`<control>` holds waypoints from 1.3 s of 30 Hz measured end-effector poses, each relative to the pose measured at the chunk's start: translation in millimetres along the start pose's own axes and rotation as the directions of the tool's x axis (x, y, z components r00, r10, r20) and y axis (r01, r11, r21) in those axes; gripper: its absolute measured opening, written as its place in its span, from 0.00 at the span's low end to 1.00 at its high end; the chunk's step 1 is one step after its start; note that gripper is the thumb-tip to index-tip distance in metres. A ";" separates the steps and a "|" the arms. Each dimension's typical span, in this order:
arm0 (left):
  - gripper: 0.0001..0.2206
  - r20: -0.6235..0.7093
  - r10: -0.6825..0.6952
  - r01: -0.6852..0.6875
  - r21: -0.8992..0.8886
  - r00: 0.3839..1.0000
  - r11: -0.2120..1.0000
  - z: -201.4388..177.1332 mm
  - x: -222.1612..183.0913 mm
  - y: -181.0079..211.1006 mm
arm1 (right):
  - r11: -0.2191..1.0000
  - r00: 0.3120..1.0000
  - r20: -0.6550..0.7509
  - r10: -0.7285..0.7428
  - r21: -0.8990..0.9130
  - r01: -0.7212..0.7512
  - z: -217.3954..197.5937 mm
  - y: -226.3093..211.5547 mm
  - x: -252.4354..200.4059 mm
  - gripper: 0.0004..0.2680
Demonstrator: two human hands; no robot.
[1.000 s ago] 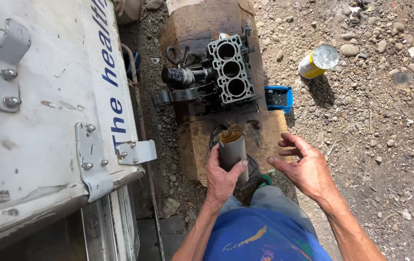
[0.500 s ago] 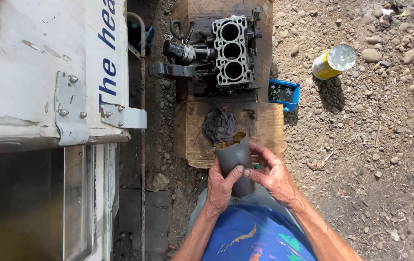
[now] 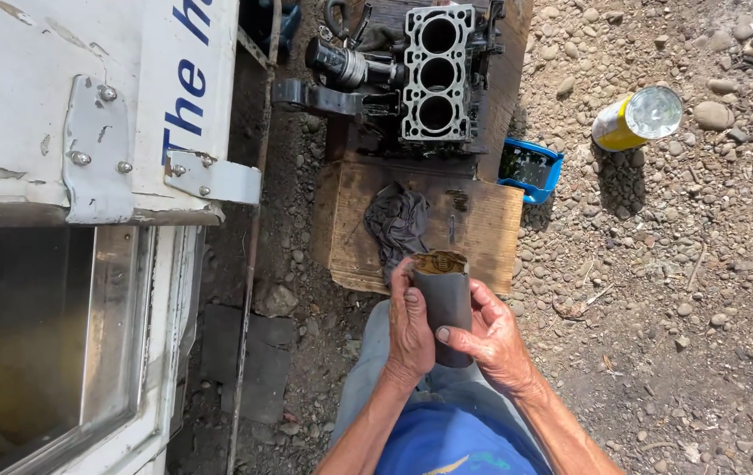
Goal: Inserting and adjusting cylinder liners in an engine block
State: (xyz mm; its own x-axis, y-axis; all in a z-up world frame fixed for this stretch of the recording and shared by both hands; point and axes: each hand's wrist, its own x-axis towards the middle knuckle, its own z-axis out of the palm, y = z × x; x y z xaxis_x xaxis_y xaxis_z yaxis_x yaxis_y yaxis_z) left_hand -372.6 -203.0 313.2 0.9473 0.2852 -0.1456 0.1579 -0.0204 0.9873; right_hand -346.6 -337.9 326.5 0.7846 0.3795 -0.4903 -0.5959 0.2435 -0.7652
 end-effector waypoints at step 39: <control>0.07 0.396 -0.134 0.019 0.280 0.909 0.960 -35.2 357.4 10.3 | -0.150 0.535 0.300 -0.790 -0.940 0.306 -19.4 -36.3 363.6 0.25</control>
State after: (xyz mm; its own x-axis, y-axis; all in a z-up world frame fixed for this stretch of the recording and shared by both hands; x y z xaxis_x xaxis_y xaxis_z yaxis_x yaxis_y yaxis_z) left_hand -42.2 -67.5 273.7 0.9498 -0.1173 -0.2899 0.2480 -0.2825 0.9267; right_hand -36.4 -226.1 167.9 0.8391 0.2787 0.4672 0.4903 -0.7594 -0.4277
